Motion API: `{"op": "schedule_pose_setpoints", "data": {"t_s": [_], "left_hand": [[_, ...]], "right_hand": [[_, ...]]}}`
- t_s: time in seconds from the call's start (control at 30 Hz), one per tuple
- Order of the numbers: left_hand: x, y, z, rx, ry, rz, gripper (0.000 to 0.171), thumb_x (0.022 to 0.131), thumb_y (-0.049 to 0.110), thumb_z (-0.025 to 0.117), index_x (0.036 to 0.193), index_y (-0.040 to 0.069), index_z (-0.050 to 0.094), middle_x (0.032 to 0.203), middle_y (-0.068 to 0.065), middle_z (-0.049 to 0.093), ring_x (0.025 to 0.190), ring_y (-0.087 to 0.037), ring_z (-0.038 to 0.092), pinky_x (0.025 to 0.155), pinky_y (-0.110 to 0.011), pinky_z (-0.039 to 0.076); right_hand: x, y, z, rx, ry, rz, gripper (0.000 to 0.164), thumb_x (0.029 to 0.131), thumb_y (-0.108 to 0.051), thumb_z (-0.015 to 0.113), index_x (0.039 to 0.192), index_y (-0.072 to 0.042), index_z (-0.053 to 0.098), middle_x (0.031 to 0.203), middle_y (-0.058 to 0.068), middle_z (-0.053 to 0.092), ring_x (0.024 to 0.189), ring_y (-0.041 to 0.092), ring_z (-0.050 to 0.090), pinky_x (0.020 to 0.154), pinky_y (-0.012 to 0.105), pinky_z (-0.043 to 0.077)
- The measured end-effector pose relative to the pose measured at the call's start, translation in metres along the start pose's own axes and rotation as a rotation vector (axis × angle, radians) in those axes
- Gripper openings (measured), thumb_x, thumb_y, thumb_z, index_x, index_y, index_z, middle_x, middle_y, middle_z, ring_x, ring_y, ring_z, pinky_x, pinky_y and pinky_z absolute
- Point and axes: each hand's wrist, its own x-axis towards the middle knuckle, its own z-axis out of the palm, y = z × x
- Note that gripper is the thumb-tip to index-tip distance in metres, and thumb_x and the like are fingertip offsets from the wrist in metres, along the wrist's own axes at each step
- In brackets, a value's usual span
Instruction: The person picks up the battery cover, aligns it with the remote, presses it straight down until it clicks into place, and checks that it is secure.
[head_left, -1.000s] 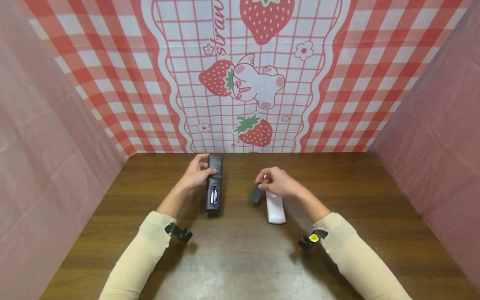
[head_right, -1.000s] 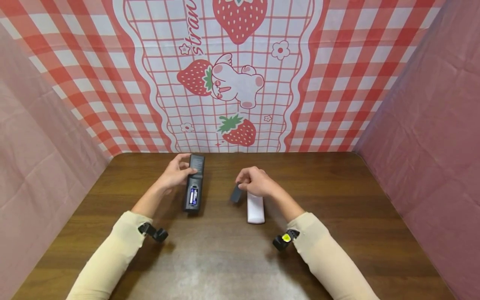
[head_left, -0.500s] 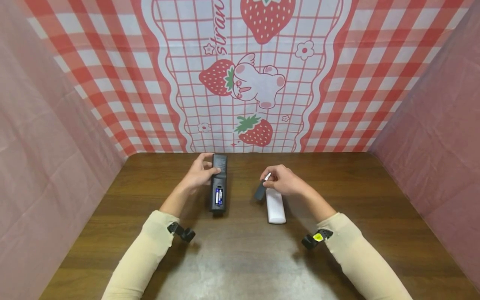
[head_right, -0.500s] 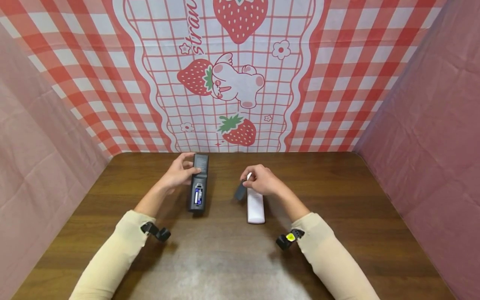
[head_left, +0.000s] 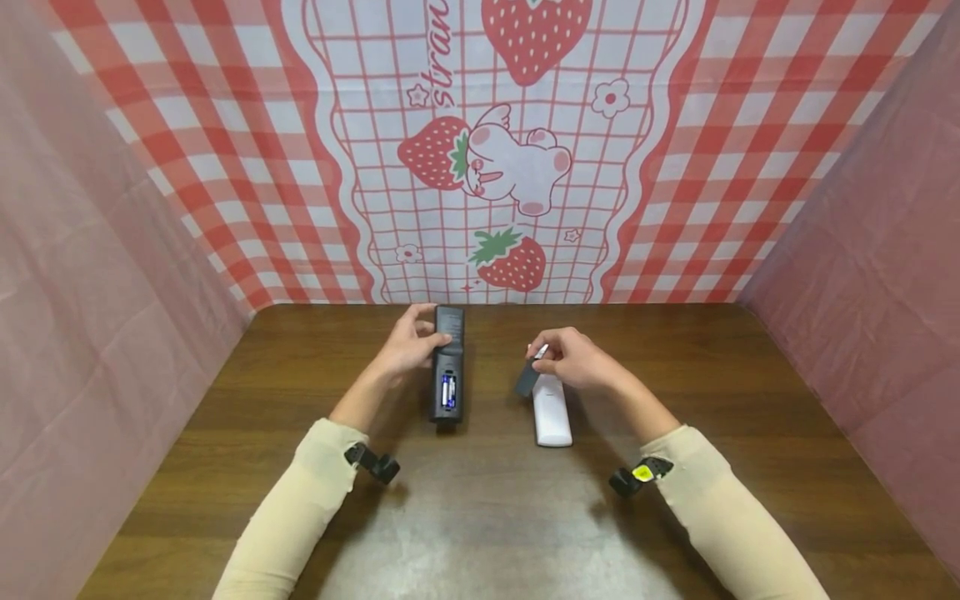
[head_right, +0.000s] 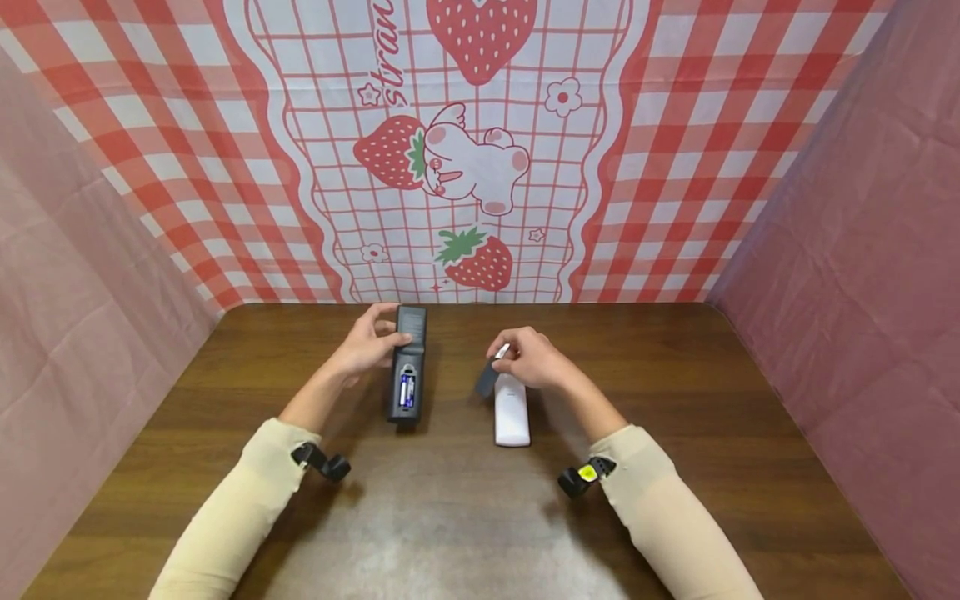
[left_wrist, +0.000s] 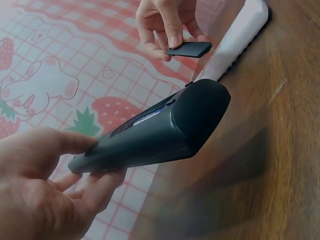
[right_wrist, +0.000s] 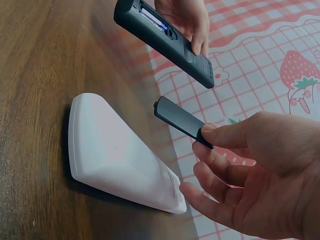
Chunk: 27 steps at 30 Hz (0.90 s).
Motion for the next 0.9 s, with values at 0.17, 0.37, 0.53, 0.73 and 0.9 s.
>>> {"op": "schedule_pose_setpoints", "data": {"t_s": [0.17, 0.37, 0.53, 0.73, 0.9], "left_hand": [[0.001, 0.001, 0.007, -0.018, -0.010, 0.006, 0.070, 0.108, 0.004, 0.068, 0.170, 0.008, 0.037, 0.154, -0.034, 0.058, 0.107, -0.032, 0.075, 0.089, -0.043, 0.075], [0.002, 0.004, 0.010, -0.040, 0.001, 0.008, 0.071, 0.108, 0.003, 0.068, 0.171, 0.007, 0.036, 0.152, -0.034, 0.058, 0.103, -0.030, 0.075, 0.090, -0.044, 0.074], [0.004, 0.005, 0.010, -0.039, 0.011, 0.018, 0.070, 0.108, 0.003, 0.068, 0.170, 0.006, 0.037, 0.151, -0.033, 0.060, 0.103, -0.028, 0.075, 0.087, -0.042, 0.074], [0.004, 0.006, 0.012, -0.038, 0.004, 0.019, 0.070, 0.108, 0.004, 0.069, 0.170, 0.007, 0.037, 0.152, -0.033, 0.060, 0.104, -0.029, 0.074, 0.082, -0.035, 0.072], [0.003, 0.008, 0.014, -0.048, 0.002, 0.014, 0.070, 0.109, 0.004, 0.069, 0.171, 0.008, 0.036, 0.153, -0.032, 0.060, 0.108, -0.031, 0.074, 0.087, -0.040, 0.073]], "right_hand": [[-0.002, 0.001, -0.001, 0.004, -0.004, 0.004, 0.011, 0.102, 0.002, 0.074, 0.112, 0.003, 0.077, 0.090, 0.015, 0.077, 0.081, 0.011, 0.062, 0.064, 0.022, 0.047], [-0.001, 0.000, -0.003, 0.003, -0.001, -0.003, 0.011, 0.102, 0.003, 0.074, 0.112, 0.004, 0.077, 0.092, 0.016, 0.078, 0.080, 0.012, 0.061, 0.064, 0.021, 0.046], [-0.001, -0.002, -0.006, 0.002, 0.002, 0.000, 0.012, 0.102, 0.002, 0.074, 0.113, 0.004, 0.077, 0.086, 0.013, 0.073, 0.077, 0.013, 0.058, 0.062, 0.022, 0.044], [-0.001, 0.000, -0.007, 0.000, 0.005, 0.027, 0.012, 0.101, 0.003, 0.074, 0.113, 0.004, 0.077, 0.085, 0.011, 0.072, 0.077, 0.013, 0.058, 0.063, 0.022, 0.045], [-0.001, -0.002, -0.011, -0.007, -0.001, 0.021, 0.014, 0.103, 0.001, 0.074, 0.115, 0.004, 0.078, 0.086, 0.010, 0.071, 0.077, 0.014, 0.057, 0.063, 0.022, 0.044]]}}
